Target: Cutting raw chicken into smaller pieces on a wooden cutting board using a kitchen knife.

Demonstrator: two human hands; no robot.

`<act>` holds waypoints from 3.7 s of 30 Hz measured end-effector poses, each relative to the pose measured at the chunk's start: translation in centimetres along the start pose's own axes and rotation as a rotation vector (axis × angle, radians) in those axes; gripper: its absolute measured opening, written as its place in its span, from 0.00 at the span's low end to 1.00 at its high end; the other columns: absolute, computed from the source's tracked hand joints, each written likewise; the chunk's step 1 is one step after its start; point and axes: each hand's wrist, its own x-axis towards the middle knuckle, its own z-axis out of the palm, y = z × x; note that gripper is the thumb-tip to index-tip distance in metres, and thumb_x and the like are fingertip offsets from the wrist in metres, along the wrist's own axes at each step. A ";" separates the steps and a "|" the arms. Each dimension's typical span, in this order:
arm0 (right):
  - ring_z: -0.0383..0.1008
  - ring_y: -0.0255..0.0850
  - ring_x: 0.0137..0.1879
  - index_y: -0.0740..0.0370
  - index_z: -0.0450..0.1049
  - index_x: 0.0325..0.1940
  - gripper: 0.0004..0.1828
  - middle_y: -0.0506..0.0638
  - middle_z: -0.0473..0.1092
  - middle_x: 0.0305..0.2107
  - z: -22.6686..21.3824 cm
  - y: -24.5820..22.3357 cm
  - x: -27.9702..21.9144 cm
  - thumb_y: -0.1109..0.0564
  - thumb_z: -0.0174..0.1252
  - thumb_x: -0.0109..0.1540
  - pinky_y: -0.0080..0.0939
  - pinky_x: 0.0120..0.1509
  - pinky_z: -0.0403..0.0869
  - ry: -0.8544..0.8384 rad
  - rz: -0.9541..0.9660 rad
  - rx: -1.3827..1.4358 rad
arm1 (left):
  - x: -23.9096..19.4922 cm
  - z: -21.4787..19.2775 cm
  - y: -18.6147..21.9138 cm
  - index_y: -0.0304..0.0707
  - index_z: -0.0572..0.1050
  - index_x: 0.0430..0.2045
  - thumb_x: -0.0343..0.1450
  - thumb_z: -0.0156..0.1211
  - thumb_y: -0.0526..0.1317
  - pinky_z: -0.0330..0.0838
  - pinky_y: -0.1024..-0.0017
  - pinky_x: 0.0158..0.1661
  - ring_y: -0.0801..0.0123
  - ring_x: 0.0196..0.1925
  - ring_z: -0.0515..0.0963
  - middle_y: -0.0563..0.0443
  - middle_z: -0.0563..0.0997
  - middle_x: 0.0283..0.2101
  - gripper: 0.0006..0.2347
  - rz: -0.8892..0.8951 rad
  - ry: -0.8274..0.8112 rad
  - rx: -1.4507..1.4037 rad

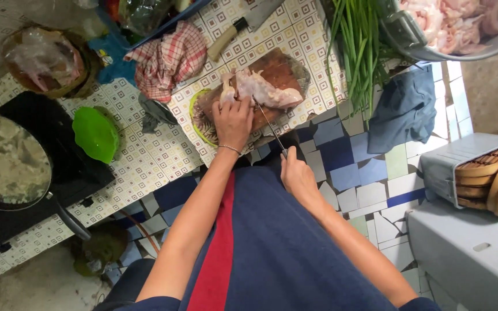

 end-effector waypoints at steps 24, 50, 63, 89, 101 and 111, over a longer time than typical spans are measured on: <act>0.77 0.62 0.23 0.78 0.60 0.62 0.25 0.72 0.72 0.19 1.2 0.1 0.5 0.50 0.41 0.73 0.51 0.17 0.74 0.091 -0.050 -0.128 | 1.9 -2.8 -1.6 0.44 0.76 0.34 0.69 0.57 0.40 0.64 0.59 0.53 0.61 0.21 0.80 0.49 0.78 0.17 0.05 -0.090 -0.077 -0.026; 0.80 0.64 0.38 0.62 0.65 0.54 0.20 0.72 0.75 0.31 -7.3 1.6 -1.0 0.44 0.40 0.70 0.54 0.31 0.77 -0.190 0.079 0.125 | 3.6 -6.0 -2.8 0.39 0.77 0.26 0.76 0.54 0.48 0.67 0.59 0.48 0.51 0.37 0.81 0.42 0.79 0.28 0.14 -0.116 -0.284 -0.512; 0.81 0.60 0.41 0.60 0.64 0.47 0.14 0.68 0.76 0.32 -11.2 4.7 1.2 0.48 0.42 0.70 0.53 0.38 0.78 -0.274 0.003 0.088 | 3.1 -5.8 -7.7 0.30 0.76 0.48 0.71 0.52 0.27 0.67 0.57 0.63 0.46 0.63 0.71 0.37 0.75 0.55 0.13 0.159 -0.427 -0.334; 0.79 0.60 0.38 0.61 0.68 0.51 0.16 0.68 0.76 0.32 -20.6 12.6 0.4 0.49 0.41 0.69 0.55 0.40 0.74 -0.410 -0.068 0.159 | 14.9 -20.1 1.7 0.48 0.73 0.26 0.78 0.53 0.44 0.71 0.68 0.28 0.61 0.19 0.75 0.51 0.70 0.12 0.09 -0.159 -0.274 -0.607; 0.58 0.36 0.29 0.54 0.62 0.37 0.17 0.45 0.57 0.25 -21.6 23.0 -1.0 0.41 0.40 0.71 0.39 0.38 0.59 -0.473 0.150 0.372 | 37.0 -33.6 22.9 0.33 0.71 0.40 0.81 0.37 0.43 0.62 0.75 0.33 0.72 0.29 0.65 0.52 0.67 0.31 0.14 0.464 -0.298 -0.828; 0.56 0.36 0.27 0.55 0.60 0.35 0.19 0.46 0.56 0.24 -21.8 28.1 -0.7 0.41 0.41 0.72 0.39 0.36 0.58 -0.458 0.230 0.512 | 46.7 -27.9 31.2 0.41 0.74 0.40 0.78 0.39 0.45 0.69 0.88 0.09 0.85 0.14 0.69 0.57 0.78 0.28 0.13 0.112 -0.566 -0.888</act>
